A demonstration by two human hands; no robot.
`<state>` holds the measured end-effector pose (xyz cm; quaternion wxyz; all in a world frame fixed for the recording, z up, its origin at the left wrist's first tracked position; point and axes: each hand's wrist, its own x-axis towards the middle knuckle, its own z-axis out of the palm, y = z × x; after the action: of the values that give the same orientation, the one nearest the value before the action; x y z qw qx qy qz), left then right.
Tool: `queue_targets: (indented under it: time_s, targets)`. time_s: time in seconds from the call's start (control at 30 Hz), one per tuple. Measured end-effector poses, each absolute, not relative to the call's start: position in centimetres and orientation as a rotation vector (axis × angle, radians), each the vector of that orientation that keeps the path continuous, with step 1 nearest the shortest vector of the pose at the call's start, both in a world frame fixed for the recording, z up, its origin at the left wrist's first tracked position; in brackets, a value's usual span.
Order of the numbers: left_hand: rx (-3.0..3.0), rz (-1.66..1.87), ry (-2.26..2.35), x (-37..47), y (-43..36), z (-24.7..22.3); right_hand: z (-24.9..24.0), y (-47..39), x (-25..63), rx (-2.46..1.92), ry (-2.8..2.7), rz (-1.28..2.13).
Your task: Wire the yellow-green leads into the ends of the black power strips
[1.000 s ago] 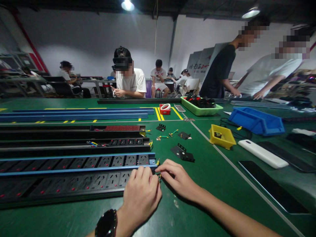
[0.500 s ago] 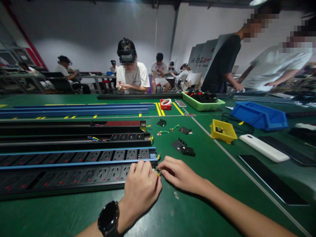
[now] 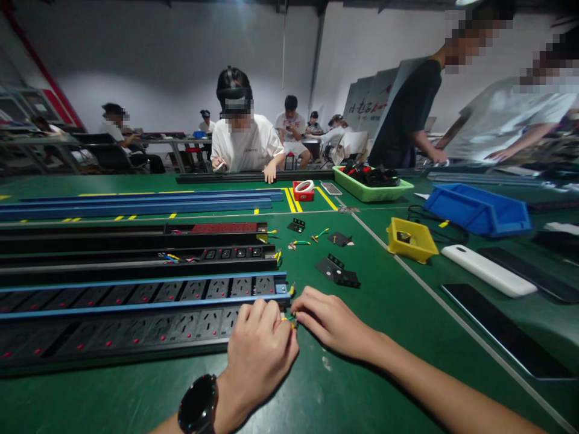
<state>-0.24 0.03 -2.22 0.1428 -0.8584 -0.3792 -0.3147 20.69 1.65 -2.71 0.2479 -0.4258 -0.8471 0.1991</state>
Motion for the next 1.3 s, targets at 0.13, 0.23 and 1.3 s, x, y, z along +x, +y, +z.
queue_targets:
  time_s: [0.13, 0.23, 1.3]
  targets:
    - [-2.477, -0.919, -1.114, -0.2, 0.0, -2.3, -2.4, 1.8, 21.4, -1.100, -2.333, 0.590]
    - [-2.486, -0.912, -1.116, -0.2, -0.1, -2.3, -2.4, 1.9, 21.7, -1.077, -2.317, 0.599]
    - [-2.508, -0.885, -1.101, -0.4, 0.0, -2.1, -2.7, 2.0, 21.1, -1.143, -2.305, 0.483]
